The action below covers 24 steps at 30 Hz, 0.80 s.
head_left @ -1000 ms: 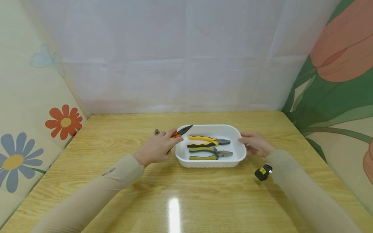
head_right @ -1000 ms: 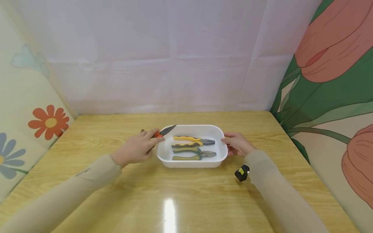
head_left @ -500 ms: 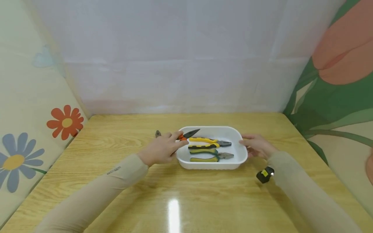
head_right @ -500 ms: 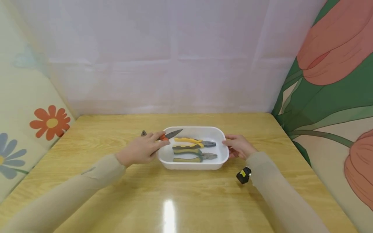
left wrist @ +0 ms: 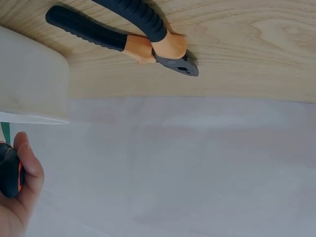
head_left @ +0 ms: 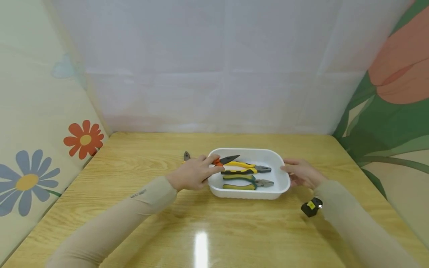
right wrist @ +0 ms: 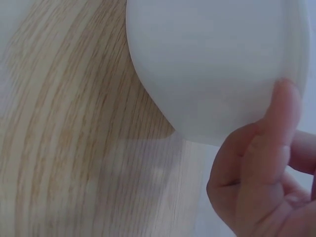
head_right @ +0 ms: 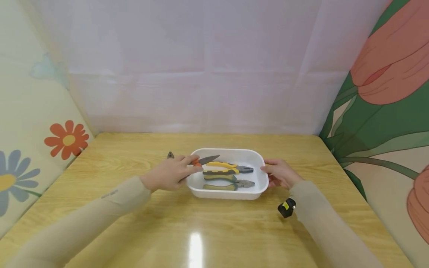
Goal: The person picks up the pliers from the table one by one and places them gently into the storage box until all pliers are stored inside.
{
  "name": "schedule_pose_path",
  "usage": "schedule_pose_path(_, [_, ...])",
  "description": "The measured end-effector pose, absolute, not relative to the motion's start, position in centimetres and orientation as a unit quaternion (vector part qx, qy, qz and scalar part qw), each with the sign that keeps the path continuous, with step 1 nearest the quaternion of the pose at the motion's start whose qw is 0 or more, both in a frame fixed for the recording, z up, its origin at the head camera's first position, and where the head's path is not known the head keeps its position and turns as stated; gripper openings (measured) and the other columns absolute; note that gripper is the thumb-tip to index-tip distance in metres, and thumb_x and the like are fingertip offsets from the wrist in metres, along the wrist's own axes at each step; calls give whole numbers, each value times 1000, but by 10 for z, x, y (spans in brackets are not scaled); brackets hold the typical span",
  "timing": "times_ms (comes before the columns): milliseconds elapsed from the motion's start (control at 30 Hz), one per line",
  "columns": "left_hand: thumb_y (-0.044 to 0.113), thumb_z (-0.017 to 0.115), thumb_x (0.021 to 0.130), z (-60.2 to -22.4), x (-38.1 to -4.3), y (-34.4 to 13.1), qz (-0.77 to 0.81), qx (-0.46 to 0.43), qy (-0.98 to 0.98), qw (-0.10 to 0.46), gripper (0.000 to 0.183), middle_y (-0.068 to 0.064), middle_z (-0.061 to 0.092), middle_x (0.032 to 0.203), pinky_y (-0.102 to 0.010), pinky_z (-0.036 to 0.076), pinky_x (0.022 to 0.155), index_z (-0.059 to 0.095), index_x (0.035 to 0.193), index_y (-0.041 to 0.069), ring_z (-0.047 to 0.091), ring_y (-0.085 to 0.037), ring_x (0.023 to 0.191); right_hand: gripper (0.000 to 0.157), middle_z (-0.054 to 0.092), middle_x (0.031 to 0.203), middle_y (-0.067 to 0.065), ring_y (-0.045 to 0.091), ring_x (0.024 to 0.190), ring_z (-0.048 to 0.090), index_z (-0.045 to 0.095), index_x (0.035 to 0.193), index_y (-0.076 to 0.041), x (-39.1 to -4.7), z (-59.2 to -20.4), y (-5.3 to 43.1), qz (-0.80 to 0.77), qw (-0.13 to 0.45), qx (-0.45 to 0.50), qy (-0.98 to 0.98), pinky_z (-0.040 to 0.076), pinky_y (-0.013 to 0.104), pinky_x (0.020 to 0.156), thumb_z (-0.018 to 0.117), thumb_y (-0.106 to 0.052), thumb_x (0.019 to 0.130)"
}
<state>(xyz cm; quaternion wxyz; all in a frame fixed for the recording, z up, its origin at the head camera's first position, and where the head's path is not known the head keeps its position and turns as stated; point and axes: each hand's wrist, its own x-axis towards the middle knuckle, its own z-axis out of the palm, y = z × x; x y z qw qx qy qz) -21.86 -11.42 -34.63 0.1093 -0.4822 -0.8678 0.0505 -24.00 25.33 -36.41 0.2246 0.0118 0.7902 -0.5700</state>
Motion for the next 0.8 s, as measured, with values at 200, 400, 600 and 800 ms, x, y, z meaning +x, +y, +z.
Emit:
schedule_pose_path(200, [8,59,87,-346,-222,-112,55,-504,-854,116,49,-19,42,139,-39,51,69,56,136,14,57,-32,96,61,61,88,5,13,65,59,17,150,9,-241,-365,254,-571,220,8,791,52,25,56,48,-10,100])
schedule_pose_path(400, [9,57,87,-346,-225,-108,74,-498,-858,104,52,-17,41,143,-32,47,55,54,138,19,56,-29,95,61,61,88,4,14,67,60,17,150,9,-241,-366,254,-574,223,12,788,54,26,58,48,-10,100])
schedule_pose_path(600, [7,57,85,-343,-227,-102,90,-498,-858,89,55,-15,41,143,-27,38,46,54,139,21,55,-26,92,62,62,87,3,13,66,60,16,150,9,-241,-366,254,-574,224,9,788,53,25,57,48,-10,100])
schedule_pose_path(800, [6,55,86,-345,-230,-96,86,-521,-844,90,53,-15,42,142,-27,38,50,54,136,22,52,-23,84,62,62,87,4,13,69,62,15,150,9,-241,-366,254,-573,224,9,789,54,26,58,48,-11,100])
